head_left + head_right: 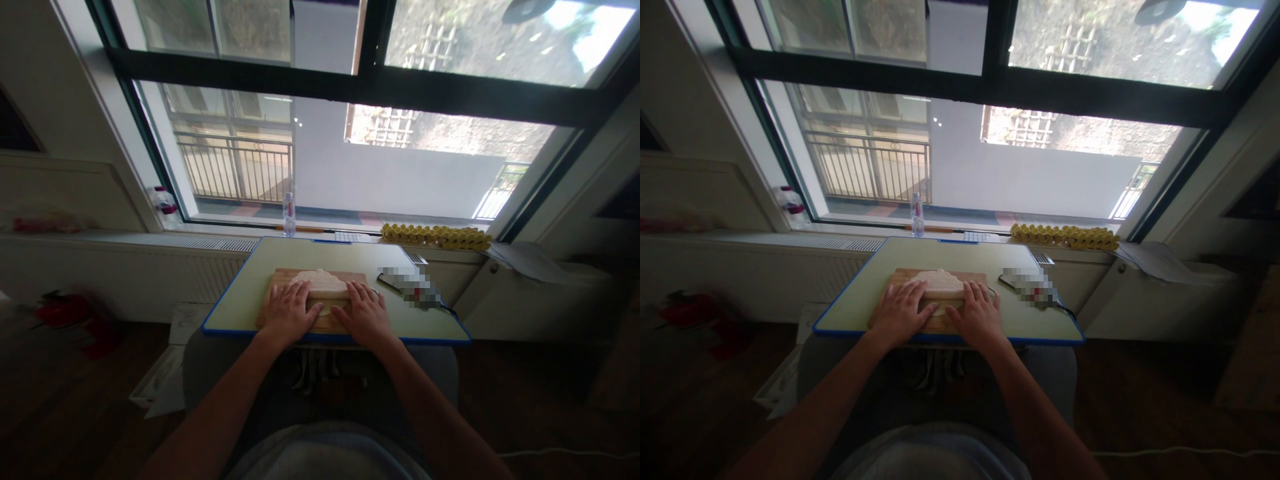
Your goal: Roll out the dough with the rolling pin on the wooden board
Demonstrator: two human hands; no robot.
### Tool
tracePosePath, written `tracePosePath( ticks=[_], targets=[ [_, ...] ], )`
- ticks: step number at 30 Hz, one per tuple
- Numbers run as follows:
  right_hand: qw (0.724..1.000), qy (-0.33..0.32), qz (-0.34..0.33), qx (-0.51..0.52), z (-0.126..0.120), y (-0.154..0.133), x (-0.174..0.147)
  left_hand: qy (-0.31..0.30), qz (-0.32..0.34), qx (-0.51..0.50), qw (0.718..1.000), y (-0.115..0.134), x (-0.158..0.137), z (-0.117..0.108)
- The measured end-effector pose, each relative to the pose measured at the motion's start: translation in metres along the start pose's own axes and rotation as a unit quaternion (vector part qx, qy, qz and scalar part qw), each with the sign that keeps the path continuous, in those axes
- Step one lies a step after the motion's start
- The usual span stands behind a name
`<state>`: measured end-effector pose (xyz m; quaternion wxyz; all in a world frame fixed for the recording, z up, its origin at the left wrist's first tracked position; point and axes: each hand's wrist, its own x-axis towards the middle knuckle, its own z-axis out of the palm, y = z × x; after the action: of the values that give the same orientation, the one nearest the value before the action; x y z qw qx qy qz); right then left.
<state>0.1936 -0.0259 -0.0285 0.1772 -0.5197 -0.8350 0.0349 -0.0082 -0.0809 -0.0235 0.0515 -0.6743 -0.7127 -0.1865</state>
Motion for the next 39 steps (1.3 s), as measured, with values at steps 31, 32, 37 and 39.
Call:
tracePosePath(
  ticks=[31,32,37,39],
  targets=[
    [1.000,0.002,0.005,0.006,0.002,0.001,0.006,-0.007,-0.003,-0.006,1.000,0.001,0.007,-0.004],
    [1.000,0.004,0.003,0.006,0.002,0.001,0.005,-0.003,-0.003,-0.006,1.000,0.002,0.006,-0.004],
    [1.000,0.013,-0.006,0.002,0.001,0.001,0.000,0.010,-0.001,-0.005,1.000,0.003,-0.001,-0.004],
    [1.000,0.008,-0.005,-0.001,0.001,0.001,0.000,0.009,0.000,-0.003,1.000,0.003,-0.001,-0.003]
  ],
)
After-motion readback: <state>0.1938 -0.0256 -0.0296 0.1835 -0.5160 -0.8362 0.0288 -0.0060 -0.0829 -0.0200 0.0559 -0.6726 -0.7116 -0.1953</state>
